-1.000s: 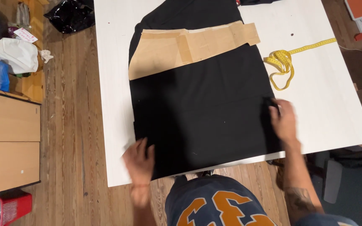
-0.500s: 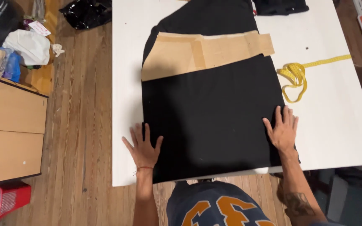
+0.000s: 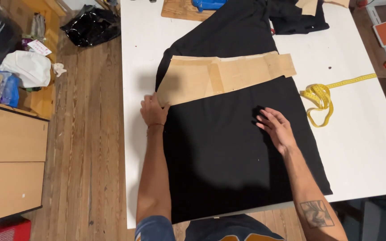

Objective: Cutting black fabric using a paper pattern, measuring tape, and scissors on a workbench.

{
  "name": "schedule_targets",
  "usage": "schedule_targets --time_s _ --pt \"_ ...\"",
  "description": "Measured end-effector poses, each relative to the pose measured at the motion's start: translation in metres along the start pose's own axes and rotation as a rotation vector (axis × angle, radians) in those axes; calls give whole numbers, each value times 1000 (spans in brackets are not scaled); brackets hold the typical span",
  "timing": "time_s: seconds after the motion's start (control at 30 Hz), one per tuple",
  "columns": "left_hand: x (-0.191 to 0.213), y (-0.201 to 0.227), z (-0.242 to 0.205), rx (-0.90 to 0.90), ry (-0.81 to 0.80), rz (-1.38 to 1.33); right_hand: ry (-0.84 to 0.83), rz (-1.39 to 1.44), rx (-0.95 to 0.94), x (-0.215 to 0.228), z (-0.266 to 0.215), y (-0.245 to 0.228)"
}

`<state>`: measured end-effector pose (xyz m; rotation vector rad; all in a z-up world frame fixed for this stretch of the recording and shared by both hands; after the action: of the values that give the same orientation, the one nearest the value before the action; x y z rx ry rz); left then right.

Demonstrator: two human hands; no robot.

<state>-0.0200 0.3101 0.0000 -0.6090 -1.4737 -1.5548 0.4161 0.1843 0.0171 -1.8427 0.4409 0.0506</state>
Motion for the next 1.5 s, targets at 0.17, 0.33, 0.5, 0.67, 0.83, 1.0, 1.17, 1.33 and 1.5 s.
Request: schedule_targets --time_s 0.17,0.33,0.5,0.67,0.83,1.0,1.17,1.33,1.5 --pt "-11 -12 17 116 -31 -161 -83 0 -35 -45 12 11" --pt "-26 -22 18 203 2 -490 -212 128 -77 -96 -3 45" --pt "-5 37 -6 270 -20 -1328 -496 405 -329 -176 -17 66" --pt "72 96 -75 172 -12 -1414 -543 831 -234 -201 15 37" --pt "149 85 -166 303 37 -1388 -381 964 52 -139 25 -25" --pt "143 19 -240 450 66 -1254 -219 514 277 -28 6 -83" --pt "112 -14 -307 511 -63 -1128 -89 462 364 47 -99 -109" --pt "107 -22 -342 494 -135 -846 493 180 289 104 -168 -75" --pt "98 -34 -361 574 -244 -754 515 -381 88 231 -150 33"
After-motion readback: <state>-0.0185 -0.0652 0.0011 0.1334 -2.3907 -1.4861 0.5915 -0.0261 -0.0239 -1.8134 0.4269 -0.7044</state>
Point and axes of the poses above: each hand's wrist, its own z-axis towards the middle knuckle, its own x-axis out of the back of the hand, y = z × x, the point moved 3 cm from there along z, towards the middle knuckle, and after that the axes turned 5 degrees about -z, right-handed, at the moved point
